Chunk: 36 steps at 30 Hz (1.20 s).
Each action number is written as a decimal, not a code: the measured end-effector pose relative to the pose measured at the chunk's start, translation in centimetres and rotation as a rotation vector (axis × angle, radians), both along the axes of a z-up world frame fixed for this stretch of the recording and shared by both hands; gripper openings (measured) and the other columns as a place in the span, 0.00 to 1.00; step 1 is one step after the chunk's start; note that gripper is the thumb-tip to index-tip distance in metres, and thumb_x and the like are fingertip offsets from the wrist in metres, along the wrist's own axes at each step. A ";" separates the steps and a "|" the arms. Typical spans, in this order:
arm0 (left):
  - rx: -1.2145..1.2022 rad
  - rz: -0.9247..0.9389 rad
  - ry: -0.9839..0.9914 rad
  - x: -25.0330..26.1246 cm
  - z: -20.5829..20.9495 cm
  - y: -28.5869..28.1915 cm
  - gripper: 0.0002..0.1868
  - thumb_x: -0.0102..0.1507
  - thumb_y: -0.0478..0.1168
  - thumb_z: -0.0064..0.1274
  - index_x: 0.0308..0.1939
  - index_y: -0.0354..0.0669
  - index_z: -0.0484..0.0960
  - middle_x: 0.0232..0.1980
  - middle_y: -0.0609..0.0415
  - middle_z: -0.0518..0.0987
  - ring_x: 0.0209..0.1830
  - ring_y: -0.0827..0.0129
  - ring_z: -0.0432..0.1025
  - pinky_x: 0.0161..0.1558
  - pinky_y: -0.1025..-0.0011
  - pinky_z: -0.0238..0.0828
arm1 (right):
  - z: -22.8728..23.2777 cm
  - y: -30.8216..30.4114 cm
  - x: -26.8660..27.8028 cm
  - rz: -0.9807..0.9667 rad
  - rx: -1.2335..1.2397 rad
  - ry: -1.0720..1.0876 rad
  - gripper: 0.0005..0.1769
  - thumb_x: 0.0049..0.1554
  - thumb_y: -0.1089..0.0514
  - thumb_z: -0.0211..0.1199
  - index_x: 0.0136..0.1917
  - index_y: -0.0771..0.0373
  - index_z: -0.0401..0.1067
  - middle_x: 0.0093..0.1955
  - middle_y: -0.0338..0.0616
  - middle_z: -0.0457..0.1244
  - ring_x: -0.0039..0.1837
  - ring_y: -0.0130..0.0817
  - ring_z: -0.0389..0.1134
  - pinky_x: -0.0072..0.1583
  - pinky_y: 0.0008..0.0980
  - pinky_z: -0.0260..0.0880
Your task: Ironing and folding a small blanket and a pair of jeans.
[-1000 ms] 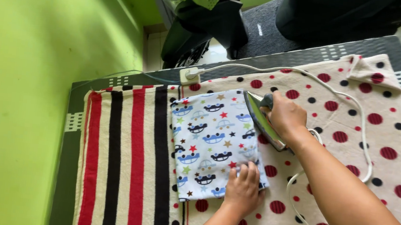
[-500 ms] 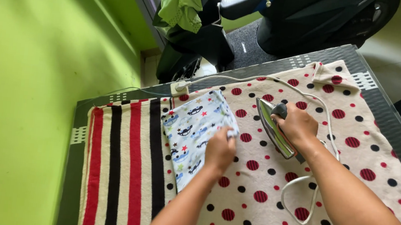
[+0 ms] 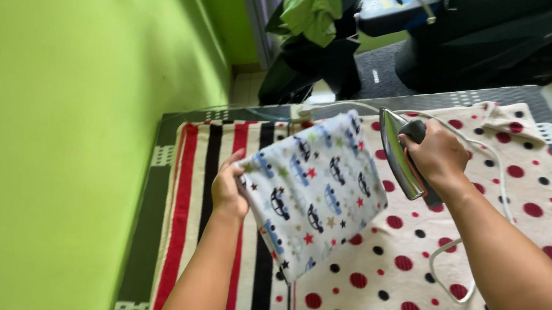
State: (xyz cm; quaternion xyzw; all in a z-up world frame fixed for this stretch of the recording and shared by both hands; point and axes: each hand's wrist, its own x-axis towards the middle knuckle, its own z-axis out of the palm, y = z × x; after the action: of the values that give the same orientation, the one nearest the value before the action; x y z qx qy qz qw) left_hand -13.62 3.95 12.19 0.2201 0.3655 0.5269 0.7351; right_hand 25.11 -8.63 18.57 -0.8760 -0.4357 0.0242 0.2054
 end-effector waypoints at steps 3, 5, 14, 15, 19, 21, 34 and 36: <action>-0.286 0.205 0.359 -9.4 -15.0 1.3 0.09 0.67 0.43 0.43 0.45 0.42 0.71 0.42 0.50 0.72 0.46 0.55 0.72 0.50 0.54 0.67 | 0.5 0.8 -4.9 0.075 -0.057 0.016 0.27 0.56 0.37 0.68 0.57 0.58 0.73 0.47 0.54 0.71 0.50 0.54 0.74 0.49 0.52 0.72; -0.321 0.127 0.457 -13.4 -21.0 -1.6 0.11 0.65 0.43 0.44 0.46 0.42 0.71 0.45 0.48 0.73 0.48 0.54 0.73 0.51 0.52 0.69 | 0.0 1.7 -9.2 0.139 -0.092 0.024 0.26 0.57 0.38 0.67 0.57 0.58 0.72 0.47 0.54 0.71 0.49 0.52 0.74 0.49 0.52 0.72; -0.351 -0.442 0.581 -10.6 -21.0 -12.7 0.16 0.65 0.46 0.57 0.46 0.35 0.83 0.34 0.56 0.80 0.28 0.71 0.72 0.29 0.71 0.66 | -5.4 1.0 -29.3 0.533 -0.279 0.083 0.21 0.58 0.40 0.62 0.51 0.60 0.68 0.39 0.54 0.70 0.43 0.53 0.73 0.45 0.50 0.73; -0.310 -0.467 0.683 -10.0 -20.1 -12.8 0.14 0.64 0.45 0.58 0.43 0.35 0.82 0.29 0.57 0.77 0.23 0.72 0.69 0.25 0.71 0.61 | -6.7 0.9 -31.0 0.560 -0.270 0.038 0.22 0.57 0.40 0.64 0.50 0.60 0.68 0.38 0.55 0.70 0.43 0.55 0.73 0.45 0.52 0.72; -0.178 -0.459 0.832 -10.6 -21.6 -13.5 0.12 0.62 0.41 0.59 0.37 0.32 0.86 0.27 0.55 0.78 0.21 0.72 0.69 0.26 0.72 0.66 | -10.2 2.7 -33.4 0.585 -0.276 0.014 0.23 0.57 0.40 0.63 0.51 0.61 0.67 0.37 0.55 0.70 0.42 0.55 0.74 0.44 0.52 0.73; -0.182 -0.431 0.811 -10.6 -20.0 -13.7 0.08 0.61 0.39 0.57 0.35 0.36 0.85 0.26 0.55 0.79 0.22 0.71 0.71 0.27 0.72 0.68 | -11.3 4.0 -33.9 0.564 -0.245 0.015 0.22 0.59 0.42 0.62 0.52 0.62 0.66 0.38 0.55 0.71 0.43 0.55 0.74 0.45 0.52 0.74; 0.151 0.183 1.178 -7.9 -16.0 -6.6 0.15 0.64 0.47 0.51 0.39 0.38 0.83 0.39 0.44 0.84 0.40 0.49 0.78 0.44 0.57 0.74 | -9.8 -3.1 -33.7 0.523 -0.322 0.128 0.21 0.61 0.41 0.58 0.51 0.61 0.65 0.40 0.57 0.70 0.44 0.57 0.74 0.47 0.54 0.73; 0.239 0.279 1.112 -6.6 -15.2 -6.0 0.14 0.66 0.44 0.46 0.42 0.36 0.80 0.48 0.41 0.80 0.47 0.50 0.77 0.50 0.60 0.72 | -9.7 -4.4 -32.7 0.573 -0.340 0.130 0.20 0.61 0.41 0.57 0.51 0.61 0.65 0.40 0.56 0.71 0.44 0.57 0.74 0.46 0.56 0.72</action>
State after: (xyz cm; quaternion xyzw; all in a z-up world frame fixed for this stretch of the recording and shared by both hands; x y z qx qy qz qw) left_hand -20.20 -2.08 -2.98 0.4949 0.6597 0.4617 0.3268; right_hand -7.59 -13.05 8.84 -0.7364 -0.6398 0.2091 0.0688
